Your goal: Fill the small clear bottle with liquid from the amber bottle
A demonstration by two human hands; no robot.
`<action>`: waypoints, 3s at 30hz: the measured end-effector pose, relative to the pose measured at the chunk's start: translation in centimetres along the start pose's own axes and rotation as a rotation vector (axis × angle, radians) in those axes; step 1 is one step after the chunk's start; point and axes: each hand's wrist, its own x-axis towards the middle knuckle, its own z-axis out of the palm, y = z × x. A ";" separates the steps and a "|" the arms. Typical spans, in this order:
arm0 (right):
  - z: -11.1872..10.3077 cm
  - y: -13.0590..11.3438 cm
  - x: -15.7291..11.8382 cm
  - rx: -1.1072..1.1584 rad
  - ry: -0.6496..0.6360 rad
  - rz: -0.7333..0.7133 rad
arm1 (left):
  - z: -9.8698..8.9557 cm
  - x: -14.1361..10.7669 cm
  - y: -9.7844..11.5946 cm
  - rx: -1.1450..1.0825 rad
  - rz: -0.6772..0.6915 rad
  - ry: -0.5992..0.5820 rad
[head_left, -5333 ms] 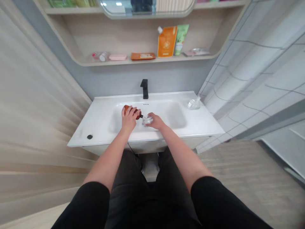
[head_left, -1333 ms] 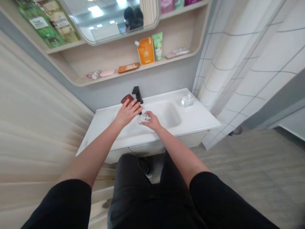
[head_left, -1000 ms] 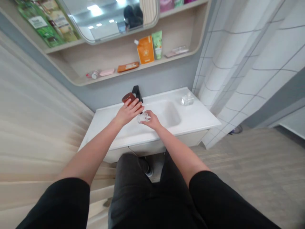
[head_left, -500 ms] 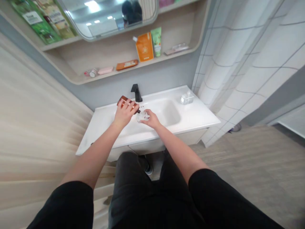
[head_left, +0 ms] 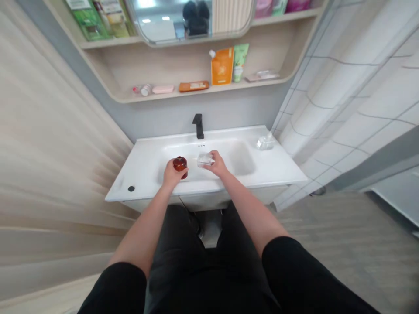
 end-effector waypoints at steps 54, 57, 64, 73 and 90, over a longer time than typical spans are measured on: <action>1.6 -8.4 -7.0 -0.102 -0.122 -0.082 | -1.9 -7.6 7.6 -0.527 0.123 -0.200; 1.5 -7.2 -6.5 -0.115 -0.028 -0.005 | -7.9 -5.2 3.0 -0.255 0.058 0.012; 1.1 -4.9 -6.2 -0.029 0.053 0.042 | -23.8 -1.3 -8.8 0.281 -0.267 0.263; 0.5 -4.9 -6.5 -0.061 0.095 0.073 | -22.6 -3.6 -12.1 0.484 -0.150 0.021; 2.4 -12.0 -13.7 -0.336 -0.054 -0.286 | -13.3 -10.0 11.4 -0.249 0.128 -0.206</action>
